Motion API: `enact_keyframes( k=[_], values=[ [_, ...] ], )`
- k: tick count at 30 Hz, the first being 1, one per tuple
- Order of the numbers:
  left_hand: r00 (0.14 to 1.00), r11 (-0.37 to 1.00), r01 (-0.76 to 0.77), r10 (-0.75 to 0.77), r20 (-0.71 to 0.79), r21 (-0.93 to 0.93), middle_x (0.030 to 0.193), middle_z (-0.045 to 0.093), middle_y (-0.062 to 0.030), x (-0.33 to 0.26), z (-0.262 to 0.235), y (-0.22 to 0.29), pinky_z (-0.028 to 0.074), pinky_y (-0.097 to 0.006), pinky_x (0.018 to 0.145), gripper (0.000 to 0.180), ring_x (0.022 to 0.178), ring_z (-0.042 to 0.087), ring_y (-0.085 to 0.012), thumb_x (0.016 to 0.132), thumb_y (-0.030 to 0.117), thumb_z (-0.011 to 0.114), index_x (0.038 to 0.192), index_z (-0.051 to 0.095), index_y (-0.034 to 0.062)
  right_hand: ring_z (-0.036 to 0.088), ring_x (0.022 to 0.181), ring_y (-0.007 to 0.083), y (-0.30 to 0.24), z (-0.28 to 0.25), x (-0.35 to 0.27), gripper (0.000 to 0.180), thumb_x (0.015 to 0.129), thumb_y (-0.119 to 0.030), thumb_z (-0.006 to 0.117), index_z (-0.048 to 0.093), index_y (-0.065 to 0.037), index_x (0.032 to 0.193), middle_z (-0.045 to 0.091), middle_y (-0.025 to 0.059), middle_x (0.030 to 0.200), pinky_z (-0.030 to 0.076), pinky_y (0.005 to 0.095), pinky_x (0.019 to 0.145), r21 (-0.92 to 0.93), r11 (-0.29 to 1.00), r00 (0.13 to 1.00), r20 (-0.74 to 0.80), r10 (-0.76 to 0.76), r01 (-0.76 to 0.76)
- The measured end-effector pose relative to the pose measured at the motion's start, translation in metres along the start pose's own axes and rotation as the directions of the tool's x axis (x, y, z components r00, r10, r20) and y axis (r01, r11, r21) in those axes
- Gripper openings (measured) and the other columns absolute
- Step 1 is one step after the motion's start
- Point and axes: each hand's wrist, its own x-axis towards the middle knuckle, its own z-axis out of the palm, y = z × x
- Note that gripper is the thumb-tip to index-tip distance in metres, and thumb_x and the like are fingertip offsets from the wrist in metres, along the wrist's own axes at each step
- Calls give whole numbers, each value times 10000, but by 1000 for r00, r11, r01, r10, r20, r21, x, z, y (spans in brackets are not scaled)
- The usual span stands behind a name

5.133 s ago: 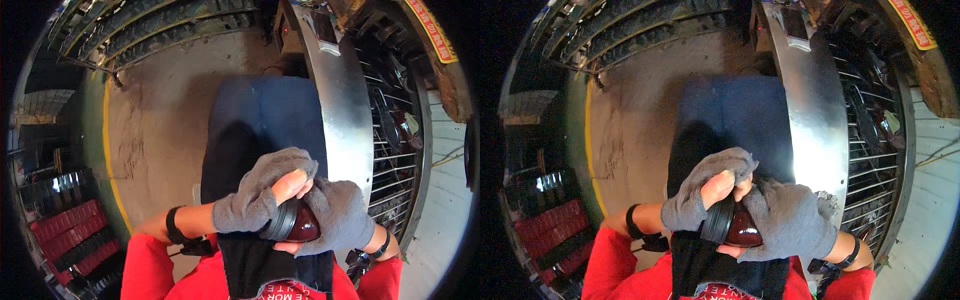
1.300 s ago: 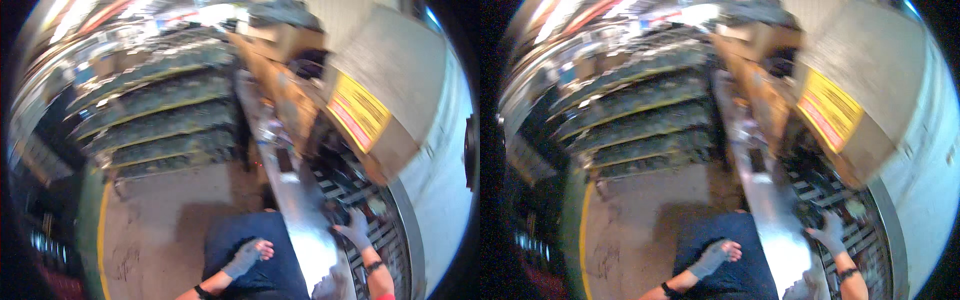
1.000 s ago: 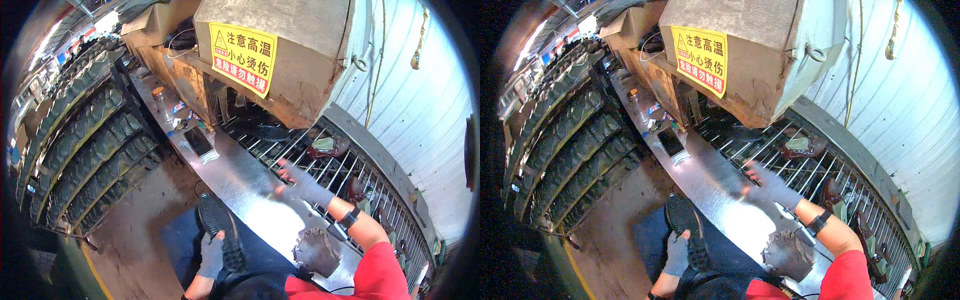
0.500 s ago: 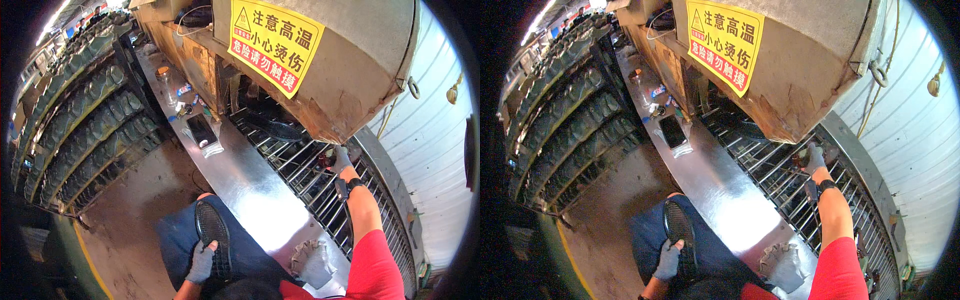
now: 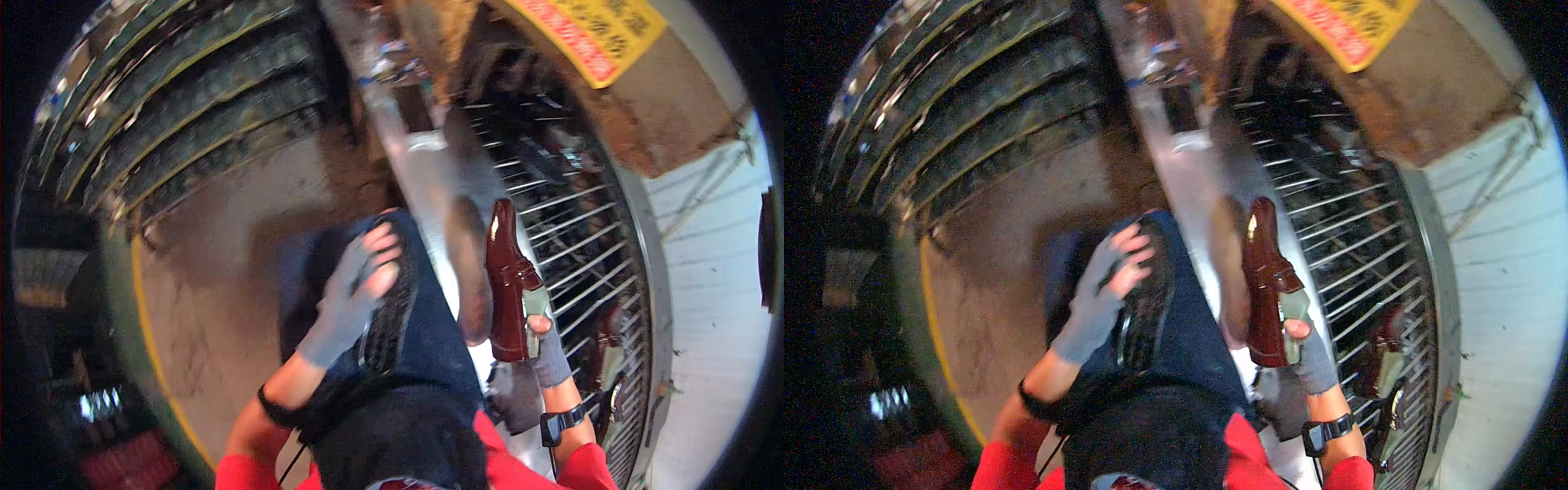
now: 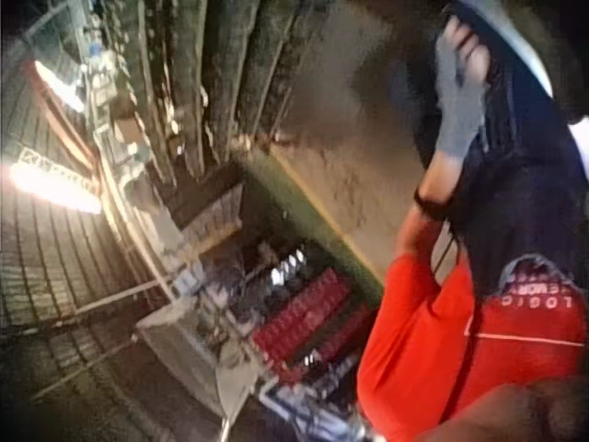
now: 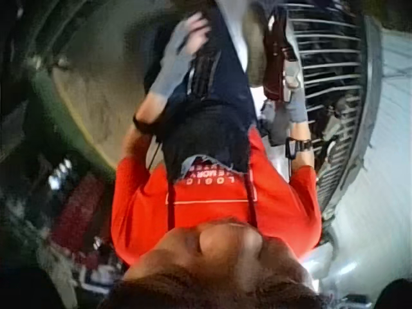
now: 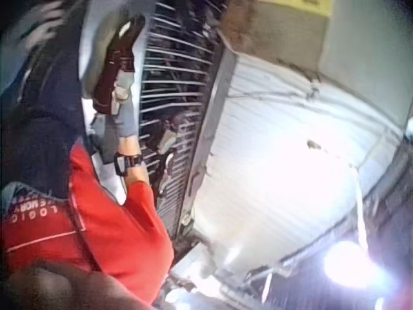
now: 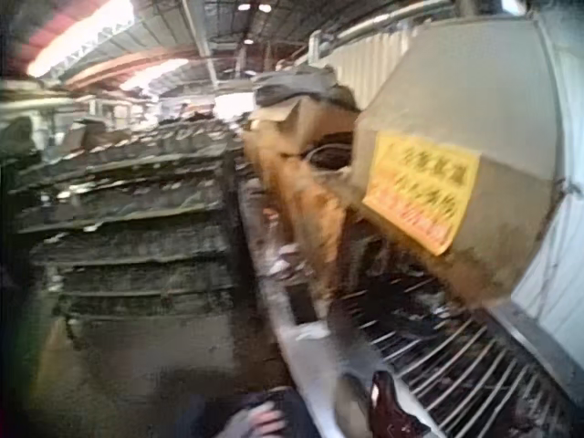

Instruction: Polishing and inspecting a leather loafer at a manufacturing station.

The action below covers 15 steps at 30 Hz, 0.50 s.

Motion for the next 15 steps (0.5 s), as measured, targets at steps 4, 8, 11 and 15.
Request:
enact_keyframes(
  k=[4,8,11,15],
  values=[
    [995,945,-97,92,-30,-311,1433,591,-192,6,14,9,492,-500,1115,819,1315,593,-331,998,400,714,1644,273,157,484,1437,274,25,79,5,1103,748,-477,900,377,-10,1600,530,170,1534,382,384,1200,-556,808,944,329,-2,195],
    [985,759,-109,169,33,-642,1277,682,-212,-19,-35,24,532,-624,1047,795,1199,659,-425,944,427,757,1576,365,147,469,1443,199,44,100,22,737,1090,-554,479,415,-13,1586,506,137,1564,347,375,1221,2,925,832,438,340,-380],
    [941,640,-194,335,43,-743,1261,674,-257,-29,-32,34,559,-657,993,905,1187,650,-504,839,433,836,1566,360,179,596,1296,219,41,140,22,765,1075,-596,467,405,-19,1573,553,124,1523,481,368,1113,-343,840,803,290,520,-420],
    [879,601,-138,441,183,-787,1291,627,-258,-33,-32,36,521,-675,1023,861,1234,595,-529,873,438,809,1572,353,227,538,1374,219,73,118,23,607,1073,-271,583,383,-42,1599,538,119,1540,385,357,1188,-677,689,752,589,296,260]
  ],
)
